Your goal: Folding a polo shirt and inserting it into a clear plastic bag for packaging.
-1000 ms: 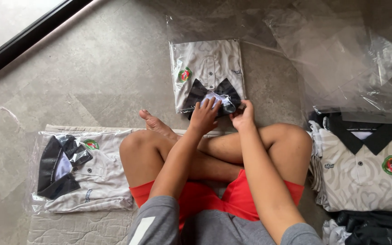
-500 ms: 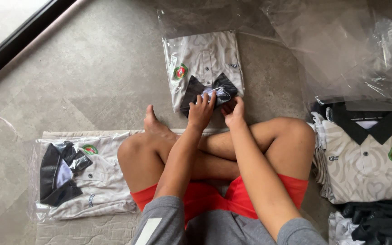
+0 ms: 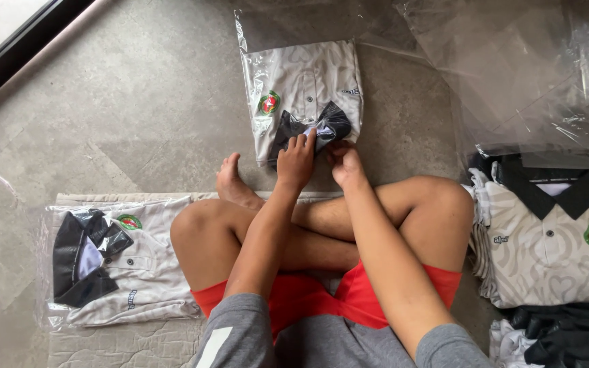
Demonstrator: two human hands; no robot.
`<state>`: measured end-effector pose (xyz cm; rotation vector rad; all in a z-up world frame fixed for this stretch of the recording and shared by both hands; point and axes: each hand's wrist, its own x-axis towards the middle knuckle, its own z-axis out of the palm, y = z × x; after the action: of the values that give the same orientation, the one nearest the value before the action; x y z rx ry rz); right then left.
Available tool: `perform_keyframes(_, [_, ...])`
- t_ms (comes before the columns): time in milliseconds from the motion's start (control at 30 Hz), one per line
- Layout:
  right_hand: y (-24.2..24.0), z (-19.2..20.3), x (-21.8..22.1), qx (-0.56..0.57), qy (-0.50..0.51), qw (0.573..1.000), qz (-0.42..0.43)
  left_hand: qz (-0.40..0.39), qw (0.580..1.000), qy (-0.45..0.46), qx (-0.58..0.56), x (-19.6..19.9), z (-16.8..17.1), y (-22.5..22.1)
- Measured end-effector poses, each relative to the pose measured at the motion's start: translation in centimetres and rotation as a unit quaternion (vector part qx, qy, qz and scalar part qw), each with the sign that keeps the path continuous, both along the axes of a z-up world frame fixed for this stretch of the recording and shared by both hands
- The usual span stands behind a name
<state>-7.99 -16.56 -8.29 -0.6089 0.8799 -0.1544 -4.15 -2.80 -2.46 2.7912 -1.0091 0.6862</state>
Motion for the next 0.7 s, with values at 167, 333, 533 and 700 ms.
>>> perform_keyframes(167, [-1.2,-7.2,1.0,-0.021,-0.009,0.998,0.051,-0.026,0.997,0.076,-0.016,-0.3,0.5,0.1])
perform_keyframes(333, [-0.7,-2.1,0.3,0.000,-0.023,0.999,0.040,-0.047,0.992,0.111,-0.036,-0.1,1.2,0.1])
perform_keyframes(533, [-1.2,0.6,1.8,0.028,-0.048,0.998,0.020,-0.067,0.983,0.158,-0.066,-0.8,4.2,-0.3])
perform_keyframes(700, [-2.8,3.4,3.8,0.045,-0.077,0.996,-0.003,-0.090,0.950,0.273,-0.121,-0.5,7.8,-0.4])
